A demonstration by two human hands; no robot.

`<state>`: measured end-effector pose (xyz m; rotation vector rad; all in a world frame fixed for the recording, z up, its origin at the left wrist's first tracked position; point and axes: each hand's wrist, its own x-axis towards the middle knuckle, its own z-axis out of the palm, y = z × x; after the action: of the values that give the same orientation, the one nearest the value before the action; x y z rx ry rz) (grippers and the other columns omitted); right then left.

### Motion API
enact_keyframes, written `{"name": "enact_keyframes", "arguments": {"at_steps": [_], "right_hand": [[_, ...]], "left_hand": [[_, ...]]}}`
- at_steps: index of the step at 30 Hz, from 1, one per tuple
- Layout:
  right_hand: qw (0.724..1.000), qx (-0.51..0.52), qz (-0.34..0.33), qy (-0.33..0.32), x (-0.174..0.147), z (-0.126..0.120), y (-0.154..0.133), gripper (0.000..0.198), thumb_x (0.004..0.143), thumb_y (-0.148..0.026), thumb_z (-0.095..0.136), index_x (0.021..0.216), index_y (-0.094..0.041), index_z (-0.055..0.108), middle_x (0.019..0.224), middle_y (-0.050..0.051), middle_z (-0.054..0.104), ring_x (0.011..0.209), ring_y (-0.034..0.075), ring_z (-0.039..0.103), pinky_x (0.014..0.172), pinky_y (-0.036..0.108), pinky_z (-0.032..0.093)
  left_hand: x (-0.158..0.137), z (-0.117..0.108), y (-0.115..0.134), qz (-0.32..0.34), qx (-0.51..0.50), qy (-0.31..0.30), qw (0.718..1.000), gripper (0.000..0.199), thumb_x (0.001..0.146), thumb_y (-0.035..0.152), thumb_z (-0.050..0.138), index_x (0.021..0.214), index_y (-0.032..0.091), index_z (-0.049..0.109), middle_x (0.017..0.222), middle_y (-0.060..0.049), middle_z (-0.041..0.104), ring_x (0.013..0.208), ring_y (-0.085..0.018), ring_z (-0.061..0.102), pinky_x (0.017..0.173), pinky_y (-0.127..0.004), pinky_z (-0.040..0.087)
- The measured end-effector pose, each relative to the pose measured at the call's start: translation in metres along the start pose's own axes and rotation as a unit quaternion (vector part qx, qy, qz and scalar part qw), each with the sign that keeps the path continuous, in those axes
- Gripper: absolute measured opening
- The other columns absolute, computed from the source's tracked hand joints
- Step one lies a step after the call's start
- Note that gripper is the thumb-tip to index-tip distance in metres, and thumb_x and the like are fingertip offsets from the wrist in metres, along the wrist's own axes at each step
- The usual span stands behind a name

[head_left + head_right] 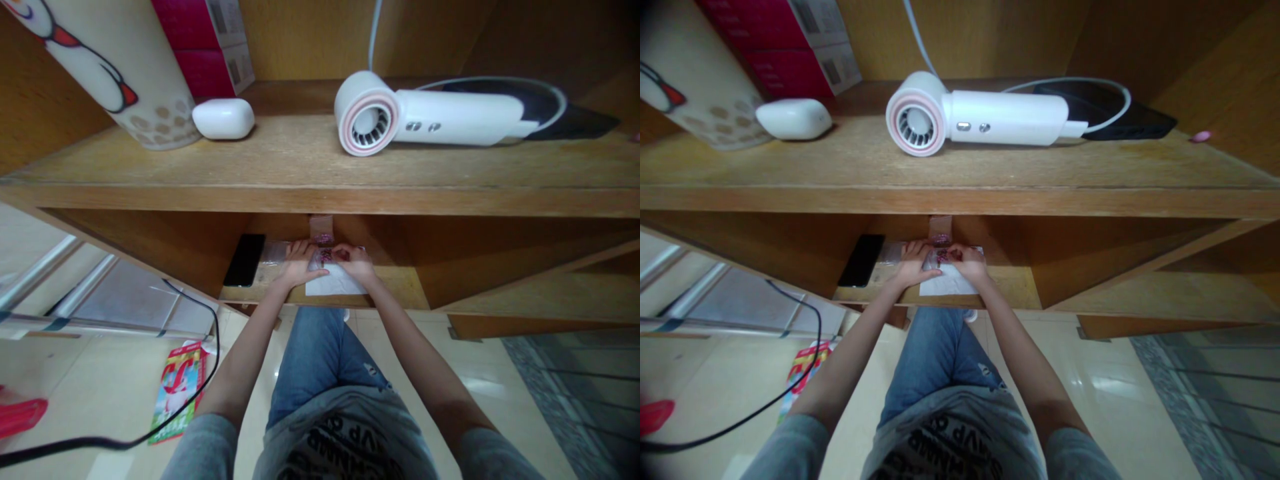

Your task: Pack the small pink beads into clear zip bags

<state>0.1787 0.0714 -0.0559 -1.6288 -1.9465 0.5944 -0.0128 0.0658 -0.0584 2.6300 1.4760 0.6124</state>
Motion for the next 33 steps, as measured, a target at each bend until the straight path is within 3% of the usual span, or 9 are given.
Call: {"name": "enact_keyframes", "arguments": {"at_steps": [7, 16, 26, 33], "right_hand": [[0.992, -0.113, 0.05, -0.022, -0.003, -0.009, 0.009, 0.018, 0.077, -0.036, 0.054, 0.087, -0.028, 0.067, 0.087, 0.0, 0.07, 0.078, 0.016, 0.063, 0.065, 0.022, 0.043], [0.981, -0.173, 0.059, -0.059, 0.002, -0.004, 0.004, 0.034, 0.078, -0.052, 0.05, 0.097, -0.03, 0.067, 0.09, 0.003, 0.07, 0.079, 0.019, 0.064, 0.069, 0.025, 0.046], [0.986, -0.153, 0.047, -0.038, -0.003, -0.005, 0.005, 0.027, 0.078, -0.047, 0.051, 0.091, -0.03, 0.068, 0.089, 0.001, 0.07, 0.079, 0.018, 0.064, 0.069, 0.025, 0.045], [0.997, -0.065, 0.024, -0.019, -0.007, -0.007, 0.002, 0.021, 0.078, -0.039, 0.055, 0.088, -0.027, 0.068, 0.084, 0.0, 0.07, 0.075, 0.015, 0.063, 0.065, 0.022, 0.043]], "left_hand": [[0.001, 0.002, -0.001, -0.005, 0.002, -0.007, 1.0, 0.069, 0.067, 0.071, 0.047, 0.109, 0.016, 0.053, 0.112, -0.012, 0.052, 0.104, -0.03, 0.043, 0.088, -0.041, 0.031], [0.001, 0.003, -0.002, 0.0, 0.008, 0.005, 1.0, 0.067, 0.068, 0.07, 0.047, 0.108, 0.016, 0.053, 0.112, -0.012, 0.052, 0.104, -0.03, 0.043, 0.089, -0.043, 0.031], [0.0, 0.003, -0.002, 0.005, 0.012, 0.013, 1.0, 0.066, 0.07, 0.07, 0.045, 0.107, 0.016, 0.053, 0.111, -0.012, 0.052, 0.104, -0.029, 0.043, 0.089, -0.042, 0.031], [0.0, 0.004, -0.002, 0.005, 0.01, 0.013, 1.0, 0.066, 0.069, 0.07, 0.046, 0.107, 0.016, 0.053, 0.109, -0.012, 0.053, 0.103, -0.029, 0.043, 0.087, -0.041, 0.032]]}}
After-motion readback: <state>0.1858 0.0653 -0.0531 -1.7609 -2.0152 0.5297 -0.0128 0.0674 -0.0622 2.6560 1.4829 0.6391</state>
